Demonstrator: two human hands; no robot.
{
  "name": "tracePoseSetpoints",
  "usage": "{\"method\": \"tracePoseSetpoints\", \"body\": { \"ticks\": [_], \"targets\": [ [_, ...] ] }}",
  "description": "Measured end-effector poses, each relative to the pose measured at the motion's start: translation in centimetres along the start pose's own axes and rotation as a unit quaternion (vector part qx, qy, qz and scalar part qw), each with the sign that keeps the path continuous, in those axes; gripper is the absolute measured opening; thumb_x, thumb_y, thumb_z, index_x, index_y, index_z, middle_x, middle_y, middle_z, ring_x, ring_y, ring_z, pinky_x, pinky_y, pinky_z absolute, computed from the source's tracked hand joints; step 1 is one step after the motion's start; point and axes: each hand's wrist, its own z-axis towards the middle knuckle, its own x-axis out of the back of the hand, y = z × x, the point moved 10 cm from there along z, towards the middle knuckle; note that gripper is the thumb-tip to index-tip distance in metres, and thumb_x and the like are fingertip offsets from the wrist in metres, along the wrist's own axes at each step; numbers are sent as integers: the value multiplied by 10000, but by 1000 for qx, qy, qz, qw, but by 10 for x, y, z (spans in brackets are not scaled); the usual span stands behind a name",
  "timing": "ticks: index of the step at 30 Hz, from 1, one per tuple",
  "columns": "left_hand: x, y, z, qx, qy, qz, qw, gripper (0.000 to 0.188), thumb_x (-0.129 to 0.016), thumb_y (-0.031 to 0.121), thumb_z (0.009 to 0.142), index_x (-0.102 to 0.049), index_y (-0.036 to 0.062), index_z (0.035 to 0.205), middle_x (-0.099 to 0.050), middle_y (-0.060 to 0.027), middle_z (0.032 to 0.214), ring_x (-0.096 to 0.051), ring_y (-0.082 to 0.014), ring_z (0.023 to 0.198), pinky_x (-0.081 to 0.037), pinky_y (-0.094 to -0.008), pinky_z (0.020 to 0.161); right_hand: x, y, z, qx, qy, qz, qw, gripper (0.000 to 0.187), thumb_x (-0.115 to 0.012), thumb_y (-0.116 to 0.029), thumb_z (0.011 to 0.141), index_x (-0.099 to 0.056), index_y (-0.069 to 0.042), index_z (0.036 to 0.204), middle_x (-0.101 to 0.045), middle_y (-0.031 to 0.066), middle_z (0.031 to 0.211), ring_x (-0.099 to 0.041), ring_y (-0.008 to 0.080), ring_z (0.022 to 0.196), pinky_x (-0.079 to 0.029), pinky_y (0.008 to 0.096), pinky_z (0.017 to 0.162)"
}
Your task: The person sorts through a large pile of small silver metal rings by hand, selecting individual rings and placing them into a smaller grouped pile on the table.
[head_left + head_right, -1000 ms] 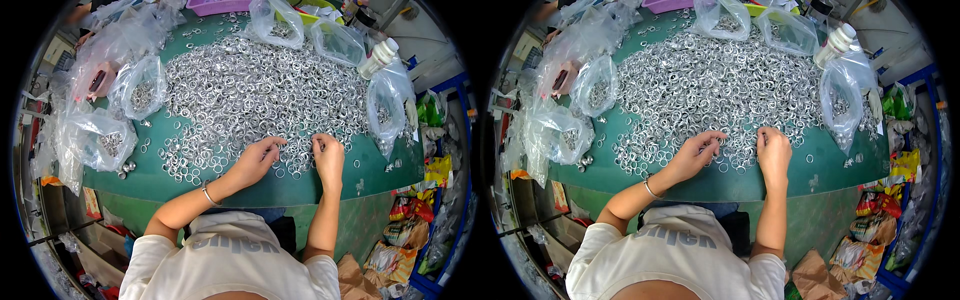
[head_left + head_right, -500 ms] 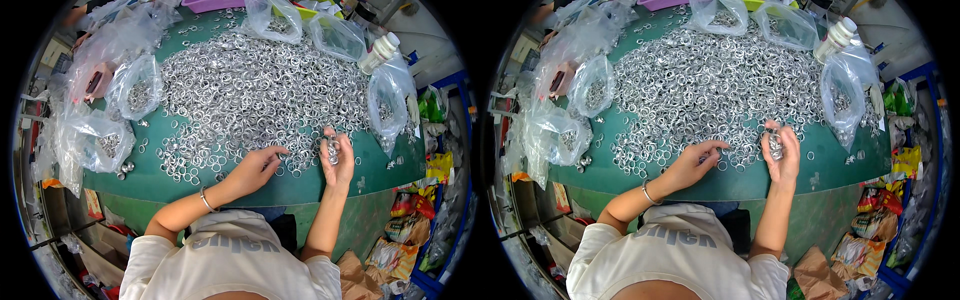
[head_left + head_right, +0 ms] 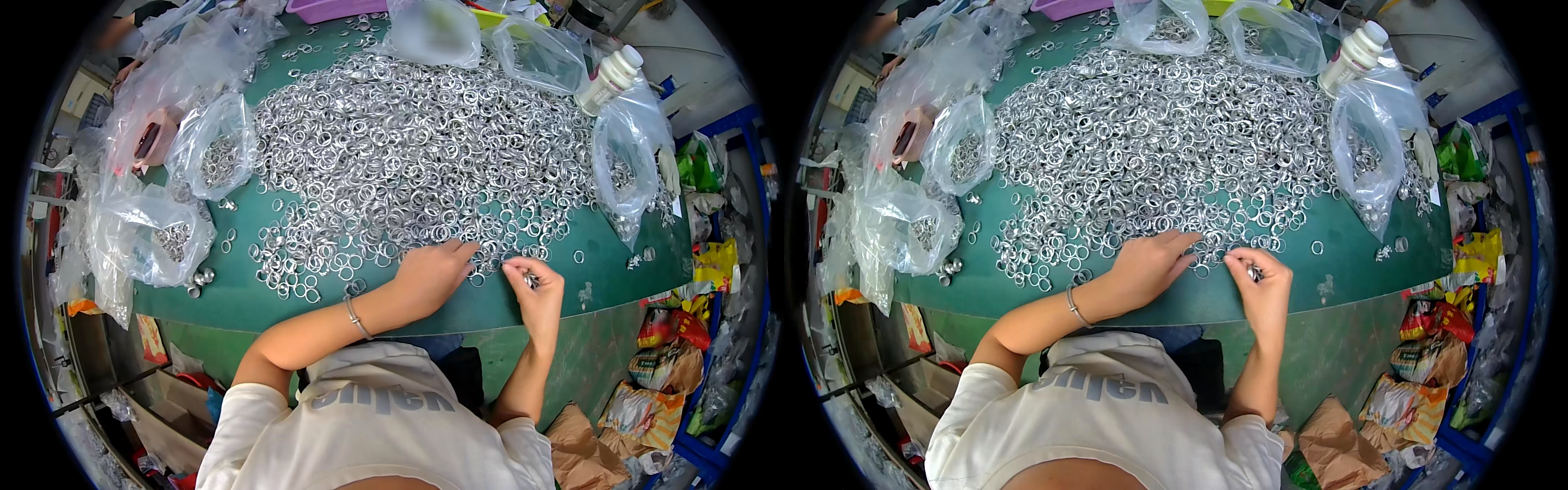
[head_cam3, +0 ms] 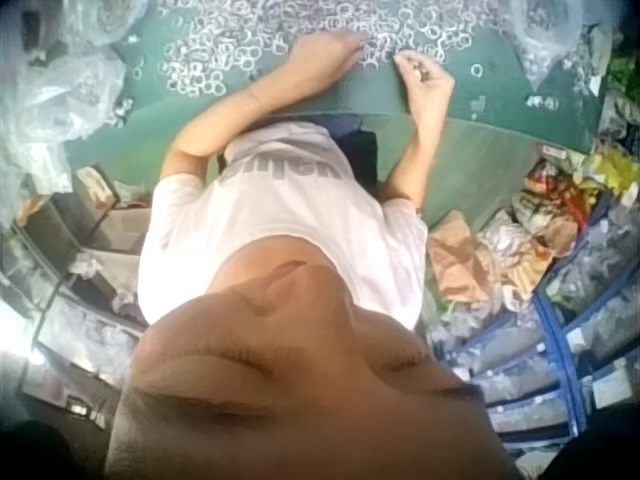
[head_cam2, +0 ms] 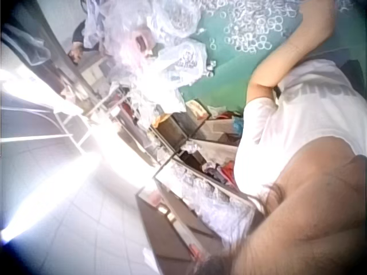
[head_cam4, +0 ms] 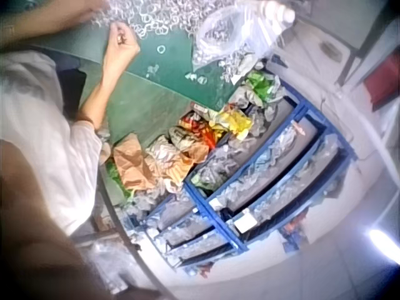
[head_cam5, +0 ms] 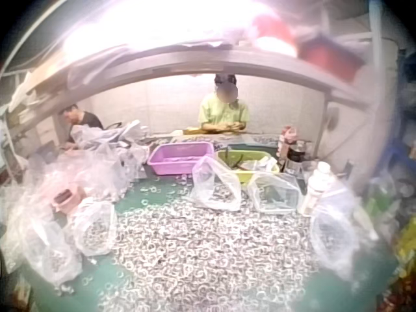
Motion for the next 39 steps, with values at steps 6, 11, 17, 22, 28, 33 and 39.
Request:
{"method": "tracePoseSetpoints", "body": {
  "ticks": [6,11,17,22,28,33,39],
  "targets": [
    [-7,2,9,7,-4,41,999,239,-622,186,822,-568,68,1023,-645,-122,859,-626,-308,654,-496,-390,533,-20,-18,-8,79,11,-221,972,162,-719,12,708,-633,0,845,-493,26,603,-448,83,531,-352,251,482],
    [10,-4,1,22,37,10,999,231,-638,185,813,-566,73,1001,-646,-118,863,-616,-310,608,-491,-395,529,-3,20,-10,-120,-23,231,965,94,-641,-40,815,-578,22,848,-549,39,714,-463,62,528,-285,192,389],
    [-5,4,-9,-1,-29,13,999,201,-650,169,801,-567,80,961,-624,-103,856,-611,-310,628,-482,-397,530,-4,8,2,-58,-25,566,822,220,-465,-226,939,-506,-11,959,-519,169,956,-457,135,501,-305,196,313],
    [-3,4,-10,-4,-35,35,999,147,-629,145,805,-569,77,921,-599,-99,812,-607,-314,645,-476,-404,526,-1,30,-1,-61,-16,421,905,198,-491,-178,936,-555,-5,864,-534,89,733,-440,108,478,-284,197,325],
    [-5,1,-10,-7,-24,45,999,116,-616,131,808,-564,74,895,-593,-94,792,-599,-315,630,-468,-410,516,-21,-21,-10,84,13,-220,972,173,-713,-50,720,-656,-30,882,-596,119,680,-539,215,521,-440,307,516],
    [8,0,-16,-4,-9,41,999,163,-640,166,797,-560,76,906,-592,-91,783,-601,-312,628,-465,-399,506,-16,-18,-10,90,31,-184,978,108,-688,-36,751,-639,-17,846,-619,78,688,-555,159,539,-443,286,521],
    [10,-6,-32,11,-22,58,998,240,-669,220,782,-564,82,947,-596,-91,787,-603,-304,625,-465,-390,504,-16,3,-11,-84,-37,430,898,79,-555,-62,876,-554,15,858,-538,82,710,-457,87,508,-264,188,359]
  ]
}}
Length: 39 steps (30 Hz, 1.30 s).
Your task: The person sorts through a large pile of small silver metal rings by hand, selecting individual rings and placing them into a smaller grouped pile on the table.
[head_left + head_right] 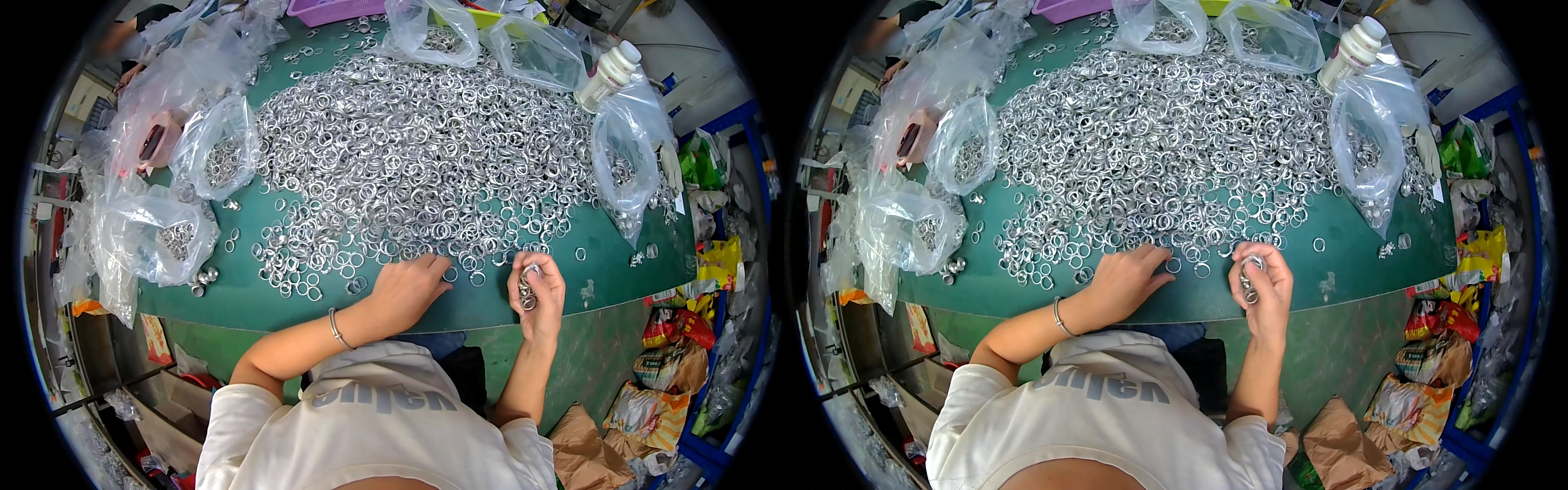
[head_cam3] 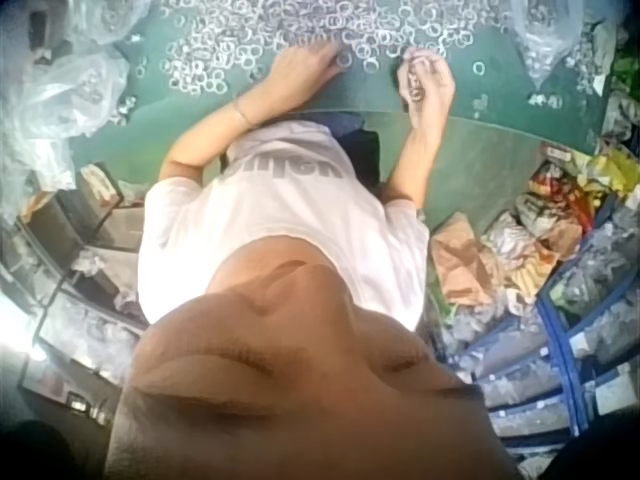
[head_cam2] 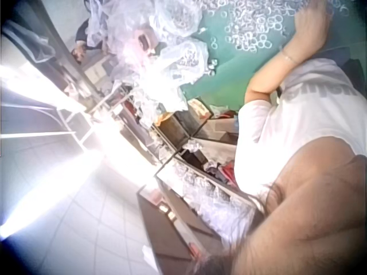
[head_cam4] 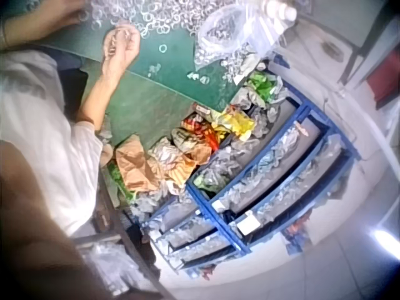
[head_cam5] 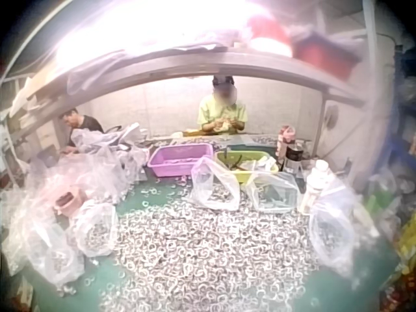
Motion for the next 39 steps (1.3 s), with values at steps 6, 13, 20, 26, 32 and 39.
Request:
{"method": "tracePoseSetpoints", "body": {
  "ticks": [6,13,20,26,32,39],
  "targets": [
    [-3,1,-2,5,4,-1,1000,287,-656,236,796,-570,87,1026,-603,-91,781,-603,-300,620,-468,-390,508,1,13,2,-13,-46,38,998,78,-563,-50,861,-548,11,815,-536,94,692,-445,89,470,-270,194,348],
    [-8,-4,-1,40,-31,-77,996,252,-610,181,833,-550,29,1026,-601,-90,773,-596,-250,580,-452,-347,484,-30,5,-12,77,17,-635,769,147,-678,-103,772,-548,-35,761,-598,80,626,-595,232,544,-437,346,497],
    [-47,-19,-20,288,-153,-791,517,201,-505,193,909,-518,34,1031,-441,21,707,-379,-49,553,-275,-182,447,-14,18,-6,34,6,-492,870,118,-638,-134,833,-553,-53,837,-584,39,603,-552,195,470,-390,301,415],
    [-59,-15,-27,275,-175,-828,456,199,-479,238,916,-512,59,996,-424,4,718,-346,-60,566,-257,-184,447,-12,34,-5,-78,-40,-2,996,162,-502,-175,936,-514,-32,861,-564,96,748,-465,108,435,-286,195,324],
    [16,-46,-10,122,116,-290,942,224,-626,86,835,-522,30,1026,-432,15,596,-421,-89,530,-333,-251,452,6,48,-2,-92,-1,147,985,223,-420,-251,971,-486,-54,891,-529,110,825,-394,125,451,-311,206,303],
    [26,-49,-10,176,64,-392,901,300,-577,122,873,-500,27,1147,-514,-34,629,-506,-128,532,-375,-301,460,-15,56,-4,-163,14,309,937,281,-429,-292,951,-522,-65,814,-506,73,799,-438,156,580,-340,236,354]
  ]
}}
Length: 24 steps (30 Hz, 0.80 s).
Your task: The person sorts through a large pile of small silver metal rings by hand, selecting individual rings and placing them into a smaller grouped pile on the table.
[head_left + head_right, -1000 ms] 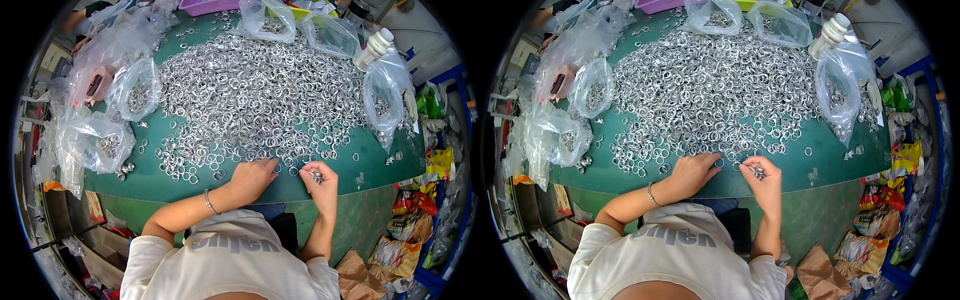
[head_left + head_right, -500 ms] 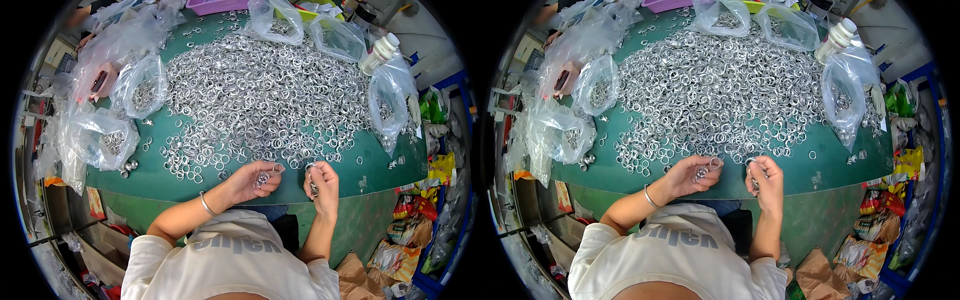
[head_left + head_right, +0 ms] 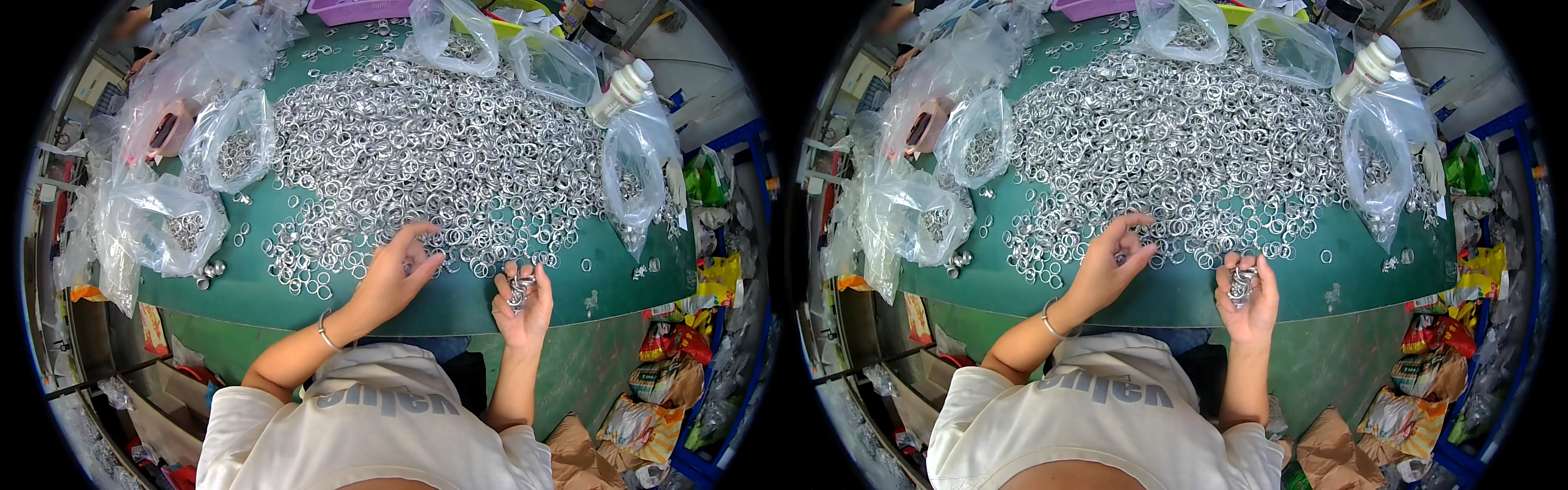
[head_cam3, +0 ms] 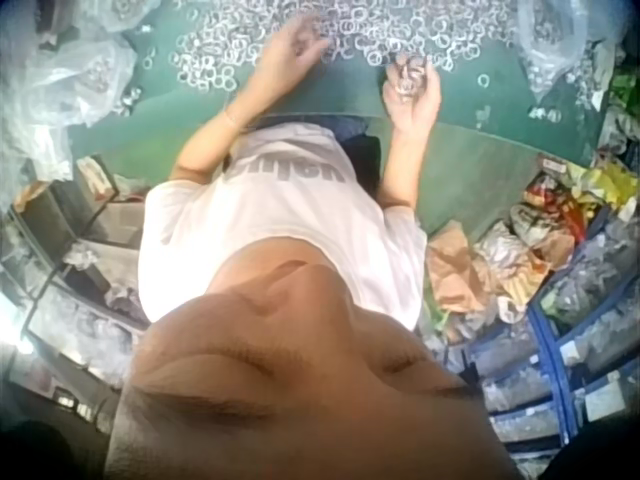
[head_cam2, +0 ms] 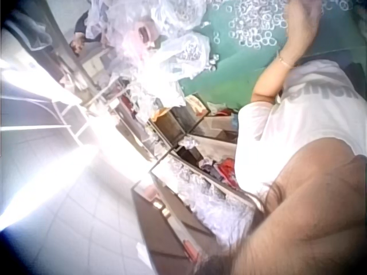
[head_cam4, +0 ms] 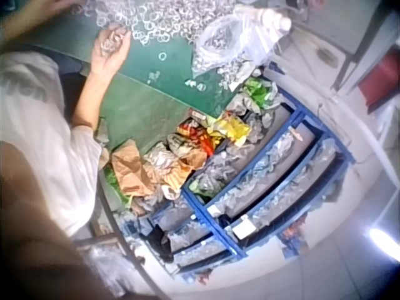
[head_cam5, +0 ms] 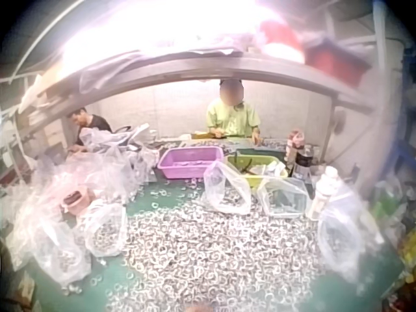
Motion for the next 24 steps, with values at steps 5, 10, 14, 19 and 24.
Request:
{"method": "tracePoseSetpoints", "body": {
  "ticks": [5,10,14,19,24],
  "targets": [
    [-70,-46,-42,356,-147,-492,781,392,-375,232,966,-464,-46,1227,-616,-124,1001,-614,-212,866,-504,-304,695,-17,17,1,-10,-33,49,998,261,-437,-283,943,-528,-75,816,-468,54,779,-419,156,605,-327,240,392],
    [-93,-47,-41,331,-104,-601,720,426,-335,251,955,-484,-68,1195,-566,-137,1105,-531,-252,1049,-402,-397,967,-47,6,-17,241,-28,-229,943,224,-482,-184,927,-482,-6,791,-490,96,858,-502,165,610,-406,255,514],
    [-104,-34,-33,257,-138,-683,669,378,-377,275,947,-517,-2,1163,-569,-100,1079,-532,-223,1027,-405,-390,950,-62,11,-39,407,-30,-505,761,36,-560,4,831,-545,37,836,-549,123,903,-569,206,768,-463,282,667],
    [-100,-44,-30,310,-25,-619,721,320,-439,261,932,-534,15,1113,-565,-108,1122,-533,-204,1054,-413,-384,948,-95,18,-44,456,-100,-491,736,220,-423,-183,940,-485,27,923,-529,130,831,-521,222,837,-415,359,806],
    [-87,-36,-19,244,-47,-686,684,315,-444,258,929,-559,8,1083,-519,-193,1234,-495,-274,1160,-373,-419,1024,-92,12,-55,517,-80,-376,765,306,-322,-258,968,-458,12,1012,-502,133,855,-488,235,848,-393,377,822]
  ]
}}
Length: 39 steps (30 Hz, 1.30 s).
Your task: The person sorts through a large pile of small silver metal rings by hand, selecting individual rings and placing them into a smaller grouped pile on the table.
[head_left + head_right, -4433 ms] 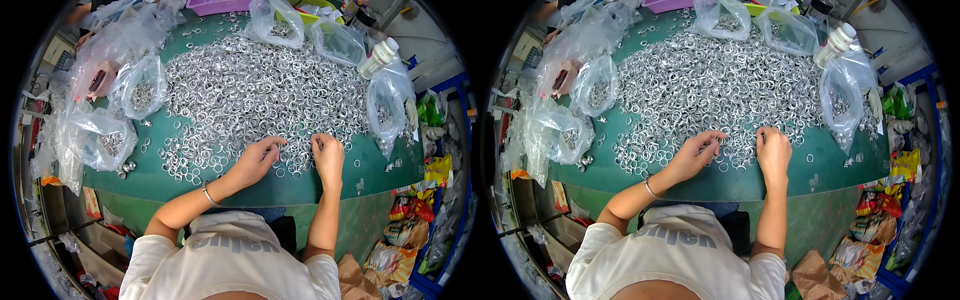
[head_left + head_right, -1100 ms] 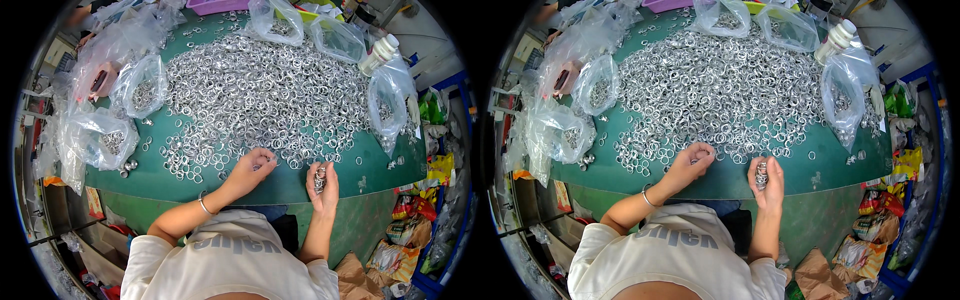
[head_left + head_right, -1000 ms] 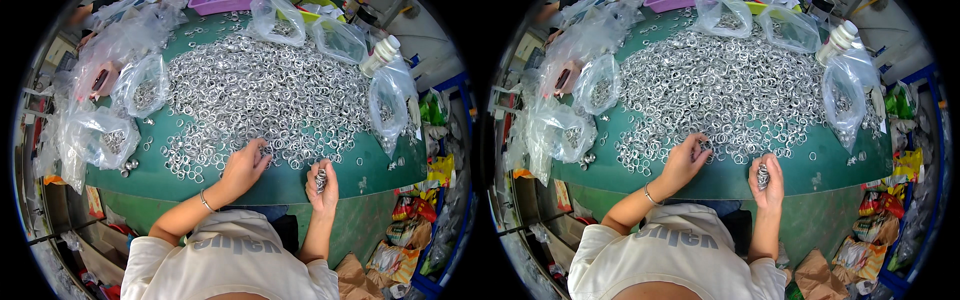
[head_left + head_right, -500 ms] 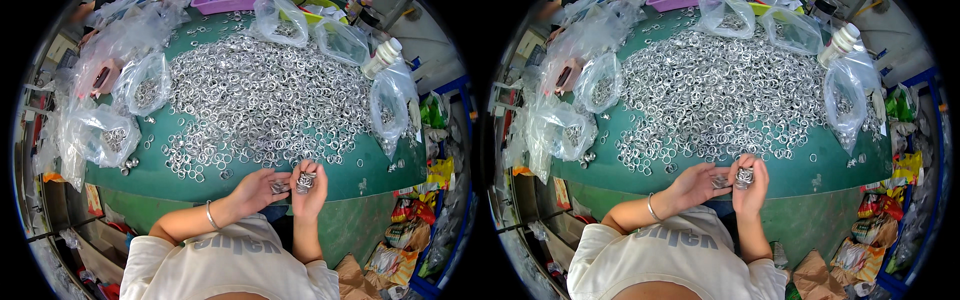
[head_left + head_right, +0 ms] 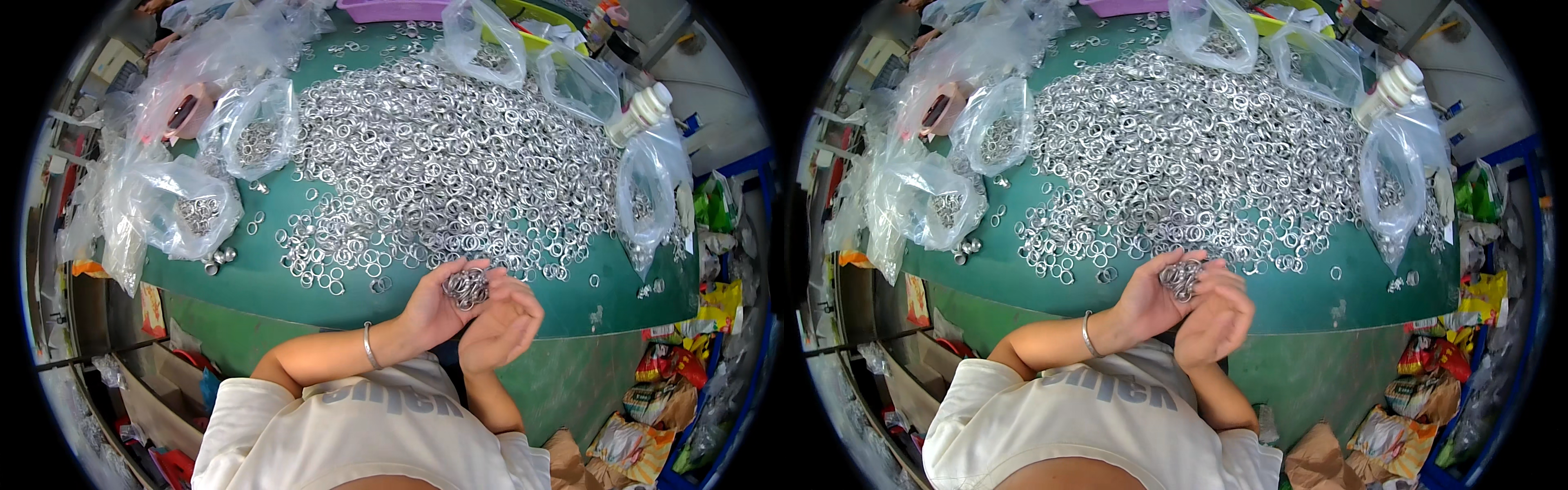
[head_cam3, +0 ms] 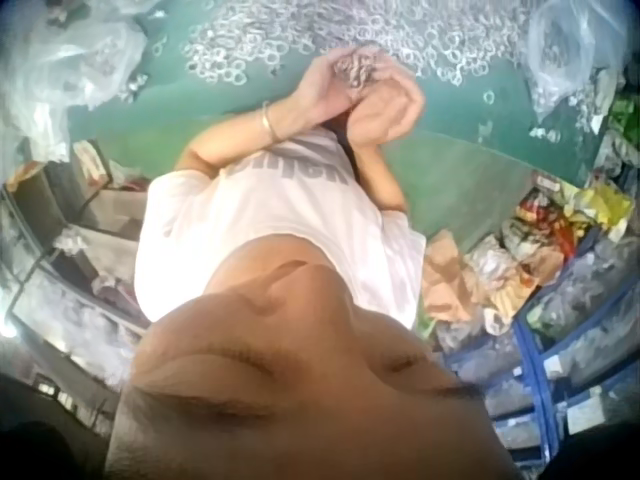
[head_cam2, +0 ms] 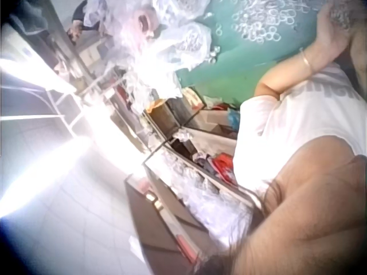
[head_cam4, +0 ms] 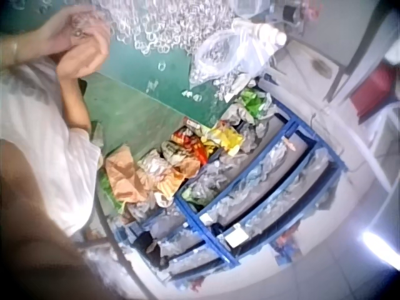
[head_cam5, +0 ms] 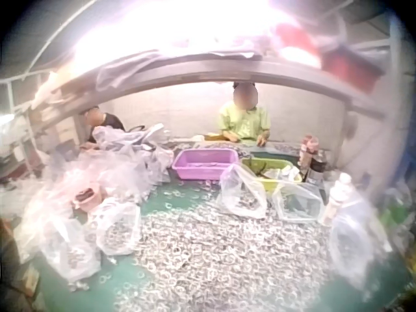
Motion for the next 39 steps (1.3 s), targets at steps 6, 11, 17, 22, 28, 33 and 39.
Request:
{"method": "tracePoseSetpoints", "body": {
  "ticks": [6,11,17,22,28,33,39],
  "targets": [
    [-14,35,-19,-35,-42,-43,998,301,-429,233,931,-575,1,1055,-470,-259,1279,-403,-372,1253,-337,-468,1059,29,13,2,-72,72,-33,994,172,-366,-118,944,-468,13,991,-483,110,881,-458,203,829,-379,338,785],
    [-12,55,-30,-62,-5,-62,996,318,-423,241,935,-529,18,1136,-441,-252,1312,-409,-366,1251,-334,-476,1056,15,21,-1,-98,-2,-66,993,108,-409,-12,916,-493,11,979,-493,87,917,-457,160,856,-376,303,818],
    [-26,65,-37,-75,-83,-58,992,346,-382,245,947,-489,31,1197,-342,-245,1391,-322,-363,1309,-276,-488,1083,7,24,-1,-122,-50,-100,986,89,-446,7,896,-514,22,950,-503,94,931,-474,156,839,-393,279,795],
    [-32,68,-41,-75,-112,-80,988,374,-363,264,956,-466,36,1234,-299,-237,1420,-295,-370,1321,-258,-489,1091,-1,25,-4,-122,-96,-137,978,83,-490,36,870,-526,46,944,-506,103,919,-480,154,836,-408,263,764],
    [-29,73,-42,-114,-88,-25,989,463,-350,344,971,-379,34,1314,-296,-210,1428,-289,-351,1327,-265,-473,1092,-20,7,-3,-22,-175,-249,952,99,-603,-1,806,-557,7,893,-502,88,884,-477,180,784,-396,268,708],
    [-31,70,-41,-139,-71,37,987,511,-348,360,974,-314,29,1362,-318,-179,1424,-302,-322,1324,-262,-456,1097,-66,-7,-5,54,-262,-306,914,145,-695,-56,712,-592,-44,815,-512,56,742,-451,214,679,-348,332,640],
    [-33,66,-40,-135,-77,28,987,535,-348,385,967,-308,34,1370,-320,-176,1423,-320,-329,1313,-266,-446,1096,-54,8,-5,25,-227,-310,923,171,-711,-96,700,-612,-83,839,-521,16,730,-463,216,670,-310,350,639]
  ]
}}
